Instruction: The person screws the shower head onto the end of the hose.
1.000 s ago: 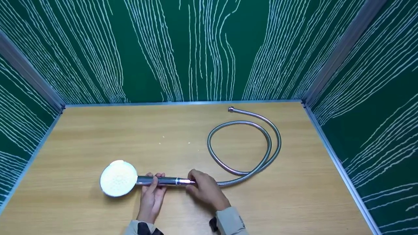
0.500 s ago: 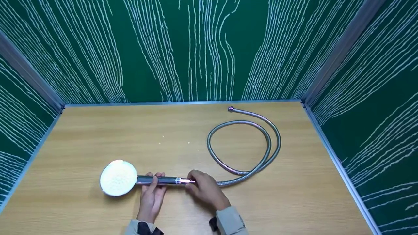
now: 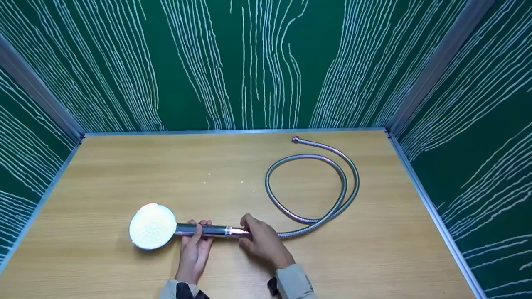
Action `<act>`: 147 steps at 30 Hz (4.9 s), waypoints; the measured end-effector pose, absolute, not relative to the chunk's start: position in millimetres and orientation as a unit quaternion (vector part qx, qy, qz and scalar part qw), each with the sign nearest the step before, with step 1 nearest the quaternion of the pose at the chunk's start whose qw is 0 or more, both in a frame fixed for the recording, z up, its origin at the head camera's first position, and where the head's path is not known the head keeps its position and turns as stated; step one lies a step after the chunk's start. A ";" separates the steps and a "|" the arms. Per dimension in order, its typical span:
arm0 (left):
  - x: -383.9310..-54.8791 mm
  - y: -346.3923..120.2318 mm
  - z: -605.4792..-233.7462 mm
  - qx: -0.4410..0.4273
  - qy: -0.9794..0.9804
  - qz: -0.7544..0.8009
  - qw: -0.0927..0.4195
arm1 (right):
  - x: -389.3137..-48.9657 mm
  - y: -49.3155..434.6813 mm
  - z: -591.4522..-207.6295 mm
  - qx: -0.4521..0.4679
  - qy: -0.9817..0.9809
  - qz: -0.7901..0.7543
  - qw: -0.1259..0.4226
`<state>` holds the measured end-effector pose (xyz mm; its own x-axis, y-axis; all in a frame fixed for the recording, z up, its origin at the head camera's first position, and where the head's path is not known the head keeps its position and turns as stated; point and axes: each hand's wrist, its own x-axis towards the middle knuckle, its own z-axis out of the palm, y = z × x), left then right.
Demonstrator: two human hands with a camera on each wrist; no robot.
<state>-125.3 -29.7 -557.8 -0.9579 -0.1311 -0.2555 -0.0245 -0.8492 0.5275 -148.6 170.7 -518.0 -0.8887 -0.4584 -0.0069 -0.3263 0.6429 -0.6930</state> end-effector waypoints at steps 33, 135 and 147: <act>-125.0 -29.6 -558.1 0.126 -0.277 -0.952 0.035 | -152.8 170.2 -518.6 -0.224 0.899 -0.367 0.082; -122.9 -29.6 -561.4 0.117 -0.277 -0.952 0.052 | -156.0 170.0 -523.0 -0.248 0.896 -0.362 0.068; -123.3 -28.6 -562.9 0.097 -0.272 -0.956 0.055 | -156.0 169.1 -522.0 -0.243 0.891 -0.378 0.070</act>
<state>-123.3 -28.6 -562.9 -0.9753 -0.1571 -0.1553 0.0520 -0.8465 0.5299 -156.0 169.1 -522.0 -0.8722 -0.4855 0.0587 -0.3794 0.5961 -0.7076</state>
